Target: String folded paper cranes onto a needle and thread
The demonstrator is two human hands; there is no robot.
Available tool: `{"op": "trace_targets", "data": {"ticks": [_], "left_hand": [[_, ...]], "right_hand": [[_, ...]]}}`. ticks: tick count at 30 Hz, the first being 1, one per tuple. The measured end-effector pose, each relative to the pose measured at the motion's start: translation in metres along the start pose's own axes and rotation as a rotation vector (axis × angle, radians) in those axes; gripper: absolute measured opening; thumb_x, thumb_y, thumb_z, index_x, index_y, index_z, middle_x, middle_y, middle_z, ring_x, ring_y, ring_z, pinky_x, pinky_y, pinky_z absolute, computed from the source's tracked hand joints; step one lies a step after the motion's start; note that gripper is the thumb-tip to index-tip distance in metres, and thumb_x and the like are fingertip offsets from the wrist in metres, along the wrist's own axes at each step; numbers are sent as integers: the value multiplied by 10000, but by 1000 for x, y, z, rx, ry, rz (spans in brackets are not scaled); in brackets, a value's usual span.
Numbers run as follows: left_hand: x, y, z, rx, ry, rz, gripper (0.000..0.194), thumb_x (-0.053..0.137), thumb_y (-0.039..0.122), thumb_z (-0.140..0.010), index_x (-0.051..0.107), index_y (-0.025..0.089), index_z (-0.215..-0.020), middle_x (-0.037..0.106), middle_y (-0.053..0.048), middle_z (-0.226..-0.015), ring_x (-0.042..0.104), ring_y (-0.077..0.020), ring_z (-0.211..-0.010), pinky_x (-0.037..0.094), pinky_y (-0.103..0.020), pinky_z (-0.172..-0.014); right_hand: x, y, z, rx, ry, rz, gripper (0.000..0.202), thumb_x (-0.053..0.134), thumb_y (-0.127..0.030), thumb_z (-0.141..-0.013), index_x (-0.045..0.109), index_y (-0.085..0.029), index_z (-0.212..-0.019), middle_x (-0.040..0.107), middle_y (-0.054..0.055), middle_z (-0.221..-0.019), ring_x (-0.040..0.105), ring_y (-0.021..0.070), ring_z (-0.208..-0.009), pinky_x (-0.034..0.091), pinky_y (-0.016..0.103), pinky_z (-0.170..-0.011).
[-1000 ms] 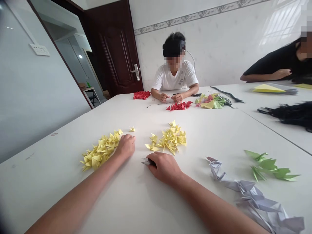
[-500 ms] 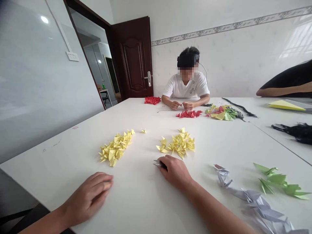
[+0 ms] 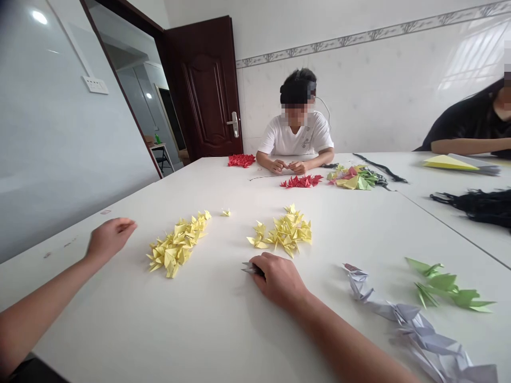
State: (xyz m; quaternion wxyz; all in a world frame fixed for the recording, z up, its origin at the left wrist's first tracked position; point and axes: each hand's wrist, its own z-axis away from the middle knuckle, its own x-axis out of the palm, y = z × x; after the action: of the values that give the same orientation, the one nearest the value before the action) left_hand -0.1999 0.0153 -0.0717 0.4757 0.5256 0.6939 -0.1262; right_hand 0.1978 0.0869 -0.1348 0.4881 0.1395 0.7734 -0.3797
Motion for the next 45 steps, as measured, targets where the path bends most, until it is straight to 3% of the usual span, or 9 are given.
{"op": "trace_targets", "data": {"ticks": [4,7,12,17,22,27,32,40,45], "left_hand": [[43,99,-12,163,-125,126,298,455,269,-791,629,197,-1023,670,-25,-1020,628,-157,-870,464,-232,-798],[86,163,-8,239,-273,156,325,489,220,-774,631,241,-1065,664,-15,-1066,634,-152,-893,465,-212,-790],[137,213,6,162,-379,86,387,583,209,-700,625,154,-1081,600,-176,-1087,585,-322,-980,469,-378,-771],[146,218,9,143,-354,96,273,524,147,-727,656,198,-960,571,-128,-1028,571,-291,-979,468,-365,-764],[141,219,20,257,-316,217,218,498,102,-738,664,182,-855,560,-85,-974,601,-207,-850,467,-320,-792],[119,212,58,363,-330,396,365,508,105,-762,535,180,-1119,567,-11,-828,585,-122,-740,486,-223,-703],[97,200,97,502,-373,839,458,545,139,-778,422,188,-1216,529,-1,-837,561,-102,-739,487,-199,-625],[92,196,101,833,-178,960,500,499,36,-798,393,233,-1245,513,-17,-886,531,-114,-820,491,-208,-649],[91,199,102,914,-133,1008,532,456,14,-812,366,252,-1279,515,-26,-894,521,-133,-844,498,-251,-688]], "right_hand": [[1,1,-1,3,-14,-2,259,479,-159,-777,658,-235,-947,675,21,-864,612,164,-743,400,231,-604],[0,1,-1,1,-14,-1,250,493,-147,-771,658,-231,-938,674,20,-863,613,162,-752,389,225,-599],[-2,3,-3,-3,-31,12,241,507,-129,-763,655,-222,-928,668,22,-856,602,152,-731,357,216,-579],[-3,5,-5,-2,-52,6,248,521,-120,-749,654,-214,-936,663,26,-844,593,148,-712,338,209,-560],[-3,6,-6,3,-34,0,261,526,-126,-747,658,-204,-958,664,39,-875,606,162,-716,362,221,-556],[-3,5,-6,52,51,-102,227,553,-212,-765,655,-203,-967,681,40,-872,623,181,-744,433,252,-614],[-2,3,-5,19,188,-257,286,550,-336,-786,628,-159,-997,671,72,-886,623,186,-752,476,280,-649],[-5,3,-3,80,365,-351,292,509,-358,-833,624,-132,-978,666,61,-766,601,161,-647,474,258,-568],[-6,3,-3,-18,314,-382,263,486,-328,-862,632,-136,-968,676,73,-825,611,169,-716,476,267,-623]]}}
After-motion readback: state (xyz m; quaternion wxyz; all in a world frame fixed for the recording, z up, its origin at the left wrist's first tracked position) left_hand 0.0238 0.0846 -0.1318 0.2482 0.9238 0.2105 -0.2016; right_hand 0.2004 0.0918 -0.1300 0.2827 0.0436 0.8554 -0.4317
